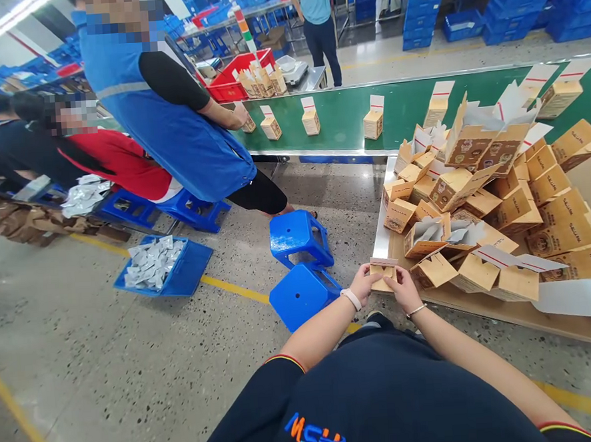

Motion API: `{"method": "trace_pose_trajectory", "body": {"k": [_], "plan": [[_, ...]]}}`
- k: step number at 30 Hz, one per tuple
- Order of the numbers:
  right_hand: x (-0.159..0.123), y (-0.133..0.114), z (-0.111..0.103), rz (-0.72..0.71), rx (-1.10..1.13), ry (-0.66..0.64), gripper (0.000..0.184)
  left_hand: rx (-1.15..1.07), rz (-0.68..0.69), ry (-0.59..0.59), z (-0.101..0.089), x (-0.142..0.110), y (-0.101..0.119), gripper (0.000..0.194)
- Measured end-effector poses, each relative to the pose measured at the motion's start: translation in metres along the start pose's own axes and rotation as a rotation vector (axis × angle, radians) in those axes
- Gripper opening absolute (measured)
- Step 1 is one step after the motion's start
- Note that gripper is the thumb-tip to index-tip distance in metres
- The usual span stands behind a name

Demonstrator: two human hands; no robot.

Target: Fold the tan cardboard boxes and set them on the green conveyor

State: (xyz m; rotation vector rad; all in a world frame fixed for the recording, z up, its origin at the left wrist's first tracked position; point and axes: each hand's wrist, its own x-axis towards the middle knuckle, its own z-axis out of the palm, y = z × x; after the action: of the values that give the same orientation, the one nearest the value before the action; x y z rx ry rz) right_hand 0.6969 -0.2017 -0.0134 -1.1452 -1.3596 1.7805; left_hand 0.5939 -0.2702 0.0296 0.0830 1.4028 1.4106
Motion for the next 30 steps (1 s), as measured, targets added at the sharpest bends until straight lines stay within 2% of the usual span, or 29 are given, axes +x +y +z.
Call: {"method": "trace_pose_trajectory", "body": {"k": [3, 6, 8, 10, 12, 15, 18, 20, 24, 30], "plan": [[0.002, -0.002, 0.006, 0.058, -0.003, 0.001, 0.065, 0.031, -0.114, 0.05, 0.002, 0.001, 0.005, 0.05], [0.001, -0.004, 0.008, 0.076, 0.011, 0.012, 0.066, 0.06, -0.084, 0.041, 0.0, -0.001, 0.001, 0.054], [-0.001, -0.005, 0.005, 0.044, 0.018, 0.004, 0.065, 0.117, 0.034, -0.043, -0.007, -0.002, -0.003, 0.067], [-0.005, -0.005, 0.0, -0.013, 0.021, 0.003, 0.065, 0.25, 0.228, -0.157, -0.017, -0.003, -0.007, 0.093], [-0.01, -0.006, -0.006, -0.058, 0.016, 0.011, 0.066, 0.415, 0.396, -0.227, -0.026, -0.001, -0.009, 0.107], [-0.016, -0.009, -0.013, -0.072, -0.011, 0.018, 0.067, 0.596, 0.52, -0.249, -0.031, 0.005, -0.008, 0.099], [-0.015, -0.013, -0.014, -0.015, -0.049, 0.0, 0.063, 0.661, 0.598, -0.277, -0.026, 0.009, -0.004, 0.099], [-0.012, -0.016, -0.011, 0.022, -0.071, -0.015, 0.061, 0.618, 0.581, -0.266, -0.02, 0.01, -0.002, 0.087], [-0.008, -0.018, -0.006, 0.049, -0.118, -0.026, 0.057, 0.451, 0.377, -0.205, -0.011, 0.008, 0.0, 0.055], [-0.004, -0.026, -0.008, 0.083, -0.212, -0.015, 0.048, 0.33, 0.168, -0.132, 0.0, -0.001, 0.007, 0.056]]}}
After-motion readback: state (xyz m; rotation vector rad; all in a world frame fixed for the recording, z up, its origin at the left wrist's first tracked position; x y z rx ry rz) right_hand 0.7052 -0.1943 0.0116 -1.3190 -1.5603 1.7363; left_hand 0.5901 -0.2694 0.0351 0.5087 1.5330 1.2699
